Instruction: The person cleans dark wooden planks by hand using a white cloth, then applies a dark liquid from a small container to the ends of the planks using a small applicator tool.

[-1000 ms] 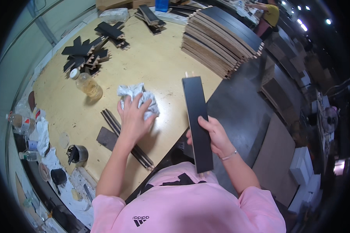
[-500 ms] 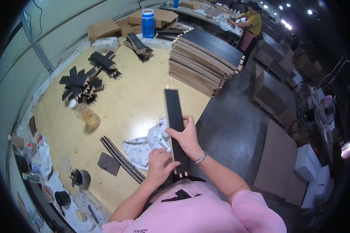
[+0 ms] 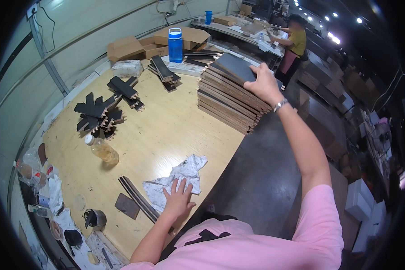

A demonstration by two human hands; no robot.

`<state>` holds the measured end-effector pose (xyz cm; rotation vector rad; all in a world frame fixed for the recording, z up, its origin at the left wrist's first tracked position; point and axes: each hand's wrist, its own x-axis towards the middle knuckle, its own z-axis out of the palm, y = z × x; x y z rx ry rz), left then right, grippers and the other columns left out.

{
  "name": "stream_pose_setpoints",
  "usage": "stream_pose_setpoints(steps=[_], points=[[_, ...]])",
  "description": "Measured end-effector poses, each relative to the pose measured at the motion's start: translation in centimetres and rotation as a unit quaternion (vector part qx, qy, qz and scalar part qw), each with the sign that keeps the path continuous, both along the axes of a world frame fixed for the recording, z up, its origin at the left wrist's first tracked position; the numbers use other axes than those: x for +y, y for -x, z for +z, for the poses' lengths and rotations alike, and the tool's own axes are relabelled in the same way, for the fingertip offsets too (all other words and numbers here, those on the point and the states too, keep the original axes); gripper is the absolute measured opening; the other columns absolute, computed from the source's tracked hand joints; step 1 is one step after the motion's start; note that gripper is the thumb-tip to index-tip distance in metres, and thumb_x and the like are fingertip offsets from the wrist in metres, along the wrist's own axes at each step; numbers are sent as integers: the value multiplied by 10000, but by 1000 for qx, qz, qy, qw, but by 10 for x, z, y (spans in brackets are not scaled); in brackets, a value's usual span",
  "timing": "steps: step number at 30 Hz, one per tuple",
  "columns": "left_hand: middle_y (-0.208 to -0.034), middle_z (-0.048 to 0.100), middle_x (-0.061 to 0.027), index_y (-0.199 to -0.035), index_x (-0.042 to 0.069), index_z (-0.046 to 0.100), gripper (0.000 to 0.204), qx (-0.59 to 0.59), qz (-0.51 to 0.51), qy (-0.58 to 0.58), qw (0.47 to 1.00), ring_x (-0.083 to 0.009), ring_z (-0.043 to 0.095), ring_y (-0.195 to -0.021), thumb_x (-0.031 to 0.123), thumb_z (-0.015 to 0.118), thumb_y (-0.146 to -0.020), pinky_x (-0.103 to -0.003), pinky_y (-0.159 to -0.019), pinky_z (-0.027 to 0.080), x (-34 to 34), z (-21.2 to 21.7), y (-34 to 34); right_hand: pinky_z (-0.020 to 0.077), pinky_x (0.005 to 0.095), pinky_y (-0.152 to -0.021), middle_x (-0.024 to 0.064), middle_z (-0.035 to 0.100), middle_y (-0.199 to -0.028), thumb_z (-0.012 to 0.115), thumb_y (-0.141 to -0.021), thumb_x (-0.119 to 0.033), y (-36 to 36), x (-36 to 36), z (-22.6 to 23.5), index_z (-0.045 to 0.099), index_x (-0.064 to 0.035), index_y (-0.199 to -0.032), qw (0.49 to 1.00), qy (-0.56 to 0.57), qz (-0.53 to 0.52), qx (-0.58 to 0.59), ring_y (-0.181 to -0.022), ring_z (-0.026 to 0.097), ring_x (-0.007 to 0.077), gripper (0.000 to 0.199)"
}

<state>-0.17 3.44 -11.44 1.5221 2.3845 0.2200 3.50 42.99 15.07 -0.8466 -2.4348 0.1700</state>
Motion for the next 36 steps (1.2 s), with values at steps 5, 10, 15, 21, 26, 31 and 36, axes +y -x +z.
stream_pose_setpoints(steps=[5,10,15,21,26,31,36], points=[[-1449,445,-118,-1287,139,585,559,-6,27,-88,996,-366,331,-1376,275,761,-774,-683,-1035,317,-1,9,-3,495,392,-931,228,648,-1118,720,-693,-242,31,73,-19,689,1,-1152,998,59,6,-18,-1071,614,350,520],[-1068,678,-97,-941,83,730,192,-165,123,-257,945,-316,597,-1067,32,675,-764,-441,-935,472,-17,-9,12,496,413,-913,208,674,-1041,673,-764,-129,73,23,-54,708,8,-1036,988,-43,82,123,-980,648,341,307],[-950,702,-81,-907,13,719,114,-295,301,-552,720,-158,645,-894,10,667,-806,-299,-821,513,-75,103,32,537,367,-747,203,682,-868,607,-790,-83,76,-124,-132,675,56,-965,919,220,324,46,-796,678,302,233],[-1039,666,-94,-1114,-19,623,249,-150,422,-698,559,-181,639,-956,29,630,-870,-337,-865,511,-208,133,39,550,395,-724,192,689,-769,693,-845,-451,33,-301,-248,672,65,-940,773,427,429,-190,-738,691,321,525],[-1037,679,-84,-1087,-14,642,205,-219,479,-701,481,-164,650,-931,-26,601,-886,-306,-848,508,-229,124,7,487,407,-631,186,619,-671,687,-851,-423,26,-359,-277,661,48,-855,799,393,428,-154,-612,603,313,473],[-1016,689,-81,-1075,-18,650,192,-313,477,-691,444,-168,658,-915,-7,610,-887,-311,-847,515,-226,112,-4,459,285,-570,33,630,-682,614,-908,-195,20,-344,-285,673,43,-818,604,753,258,-49,-600,547,98,261],[-987,691,-84,-1075,-24,644,211,-450,376,-637,499,-168,660,-896,-32,597,-869,-306,-842,512,-194,124,5,560,278,-834,109,671,-1070,485,-947,-90,-3,-324,-231,531,56,-1296,426,881,207,19,-880,682,147,381]])
